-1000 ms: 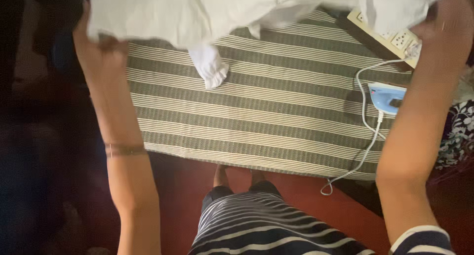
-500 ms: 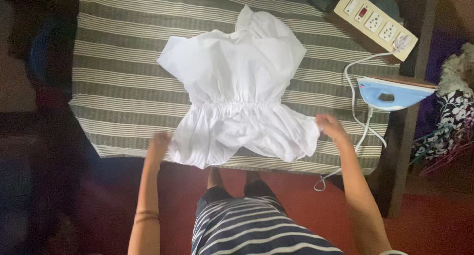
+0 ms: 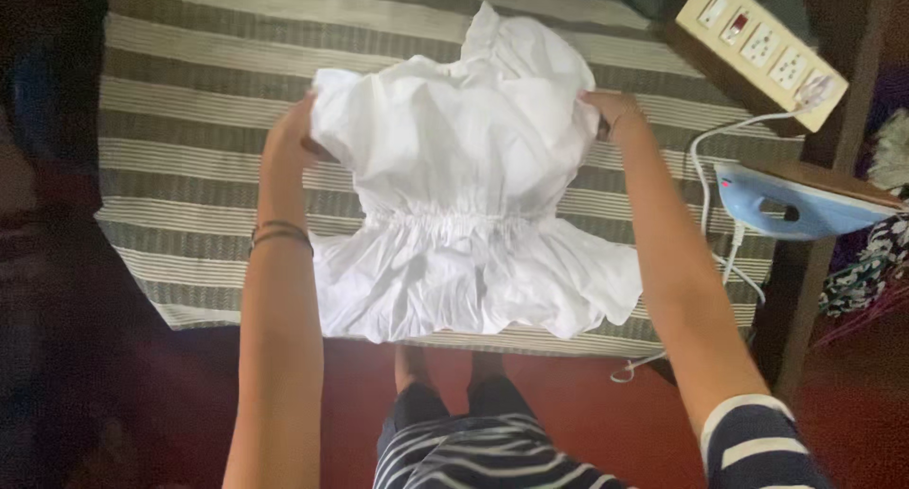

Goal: The person irons a white blouse laid out on a striped ironing board. They repeatedly smooth the fabric with their hands and move the iron across the sleeves, bodice, and hem to remove wrinkles.

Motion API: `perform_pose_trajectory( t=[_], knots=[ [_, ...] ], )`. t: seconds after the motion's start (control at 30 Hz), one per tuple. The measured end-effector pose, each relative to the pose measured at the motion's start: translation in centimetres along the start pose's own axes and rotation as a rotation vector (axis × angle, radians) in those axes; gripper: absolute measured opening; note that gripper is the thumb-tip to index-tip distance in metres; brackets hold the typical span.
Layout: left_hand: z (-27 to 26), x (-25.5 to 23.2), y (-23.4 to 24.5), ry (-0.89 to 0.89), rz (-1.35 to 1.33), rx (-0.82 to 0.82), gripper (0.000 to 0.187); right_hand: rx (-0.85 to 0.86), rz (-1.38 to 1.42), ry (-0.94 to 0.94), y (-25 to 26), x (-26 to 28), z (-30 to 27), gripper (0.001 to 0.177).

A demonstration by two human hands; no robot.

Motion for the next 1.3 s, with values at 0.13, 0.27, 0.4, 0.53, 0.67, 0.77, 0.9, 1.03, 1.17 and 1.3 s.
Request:
perform_pose_trajectory(
  t=[0.13, 0.27, 0.4, 0.53, 0.67, 0.77, 0.9, 1.03, 1.17, 1.3],
  knots=[
    [-1.2, -9.4, 1.3, -0.592, 0.06, -0.309, 0.044, -0.064, 0.127, 0.11, 2.0, 5.1, 1.1, 0.026],
    [-8.7, -16.2, 4.2, -1.03, 0.404, -0.577, 0.029, -0.186, 0.233, 0.714, 5.1, 11.8, -0.6, 0.03],
    [-15.0, -16.1, -0.1, -1.337, 0.826, -0.508, 0.06, -0.128, -0.221, 1.023, 2.6, 10.9, -5.2, 0.043],
    [-20.1, -4.0, -8.3, -1.102, 1.147, -0.499, 0.078, -0.259, -0.729, 0.808, 0.1, 1.8, -12.7, 0.057],
    [-24.2, 8.5, -15.2, -0.946, 1.509, -0.011, 0.078, -0.144, -1.082, 0.855, -1.1, -4.8, -20.0, 0.064],
    [-24.7, 11.0, -13.5, -0.938, 1.495, -0.184, 0.071, -0.129, -1.244, 0.815, -0.3, -7.1, -21.2, 0.07],
    [-22.4, 11.7, -8.4, -0.981, 1.527, -0.525, 0.029, -0.152, -1.1, 0.95, 0.8, -6.6, -19.7, 0.046],
    [-22.1, 9.3, -0.8, -1.106, 1.202, -0.559, 0.016, -0.159, -0.944, 0.821, 3.3, -6.2, -19.1, 0.022],
    [-26.3, 6.6, 5.2, -1.068, 1.129, -0.771, 0.03, -0.229, -0.941, 0.942, 6.0, -6.7, -23.4, 0.025],
    [-28.2, 4.1, 5.6, -0.9, 1.386, -0.962, 0.014, -0.164, -0.967, 0.917, 6.5, -8.8, -24.5, 0.025]
  ],
)
Point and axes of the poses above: each hand's wrist, its own z-axis towards the middle knuckle, its own y-axis out of the back of the hand, x = y × z, the point moved 6 cm from there along z, towards the middle knuckle, and after that the axes turned 8 degrees about x, right-handed, at the moved point
